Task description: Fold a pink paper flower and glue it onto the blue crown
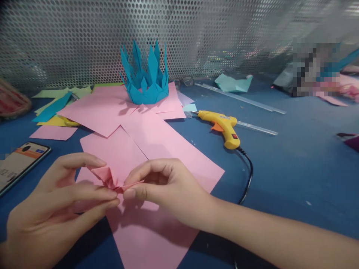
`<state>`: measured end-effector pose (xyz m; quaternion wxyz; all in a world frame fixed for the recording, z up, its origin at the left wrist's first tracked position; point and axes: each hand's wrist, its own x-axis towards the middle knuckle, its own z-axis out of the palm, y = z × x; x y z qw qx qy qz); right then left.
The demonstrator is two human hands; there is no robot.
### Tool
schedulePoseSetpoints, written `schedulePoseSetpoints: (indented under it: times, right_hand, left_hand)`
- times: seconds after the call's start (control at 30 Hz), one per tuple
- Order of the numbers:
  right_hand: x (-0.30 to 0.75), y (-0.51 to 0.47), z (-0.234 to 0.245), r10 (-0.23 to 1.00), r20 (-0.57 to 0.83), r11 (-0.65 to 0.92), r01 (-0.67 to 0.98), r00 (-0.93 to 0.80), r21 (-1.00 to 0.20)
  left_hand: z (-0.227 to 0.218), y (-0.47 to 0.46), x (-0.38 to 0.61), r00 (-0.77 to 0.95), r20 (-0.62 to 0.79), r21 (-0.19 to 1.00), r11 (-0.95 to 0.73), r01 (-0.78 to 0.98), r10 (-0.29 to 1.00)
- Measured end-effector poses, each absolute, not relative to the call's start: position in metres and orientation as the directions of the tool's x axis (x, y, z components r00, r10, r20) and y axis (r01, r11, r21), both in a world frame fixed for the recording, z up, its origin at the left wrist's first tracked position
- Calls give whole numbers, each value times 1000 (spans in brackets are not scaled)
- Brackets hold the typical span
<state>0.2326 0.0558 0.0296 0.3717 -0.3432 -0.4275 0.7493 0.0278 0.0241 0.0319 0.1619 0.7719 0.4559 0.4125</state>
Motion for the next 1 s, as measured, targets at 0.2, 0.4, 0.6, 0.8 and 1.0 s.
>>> schedulePoseSetpoints:
  times: [0.2, 0.4, 0.6, 0.8, 1.0]
  right_hand:
    - [233, 53, 27, 885, -114, -220, -189, -451, -957]
    - [232, 51, 29, 888, -126, -209, -145, -443, -967]
    - [232, 50, 29, 919, 5, -34, -92, -395, -995]
    - [230, 48, 28, 933, 49, 19, -86, -355, -996]
    - [233, 41, 28, 884, 266, 340, 137, -384, -931]
  left_hand:
    - [31, 28, 31, 210, 475, 622, -495, 606, 854]
    - [29, 29, 33, 195, 467, 635, -481, 605, 862]
    - [30, 30, 34, 160, 378, 707, -396, 586, 912]
    - [31, 34, 37, 154, 309, 735, -338, 587, 939]
    - [33, 33, 39, 203, 330, 697, -383, 607, 922]
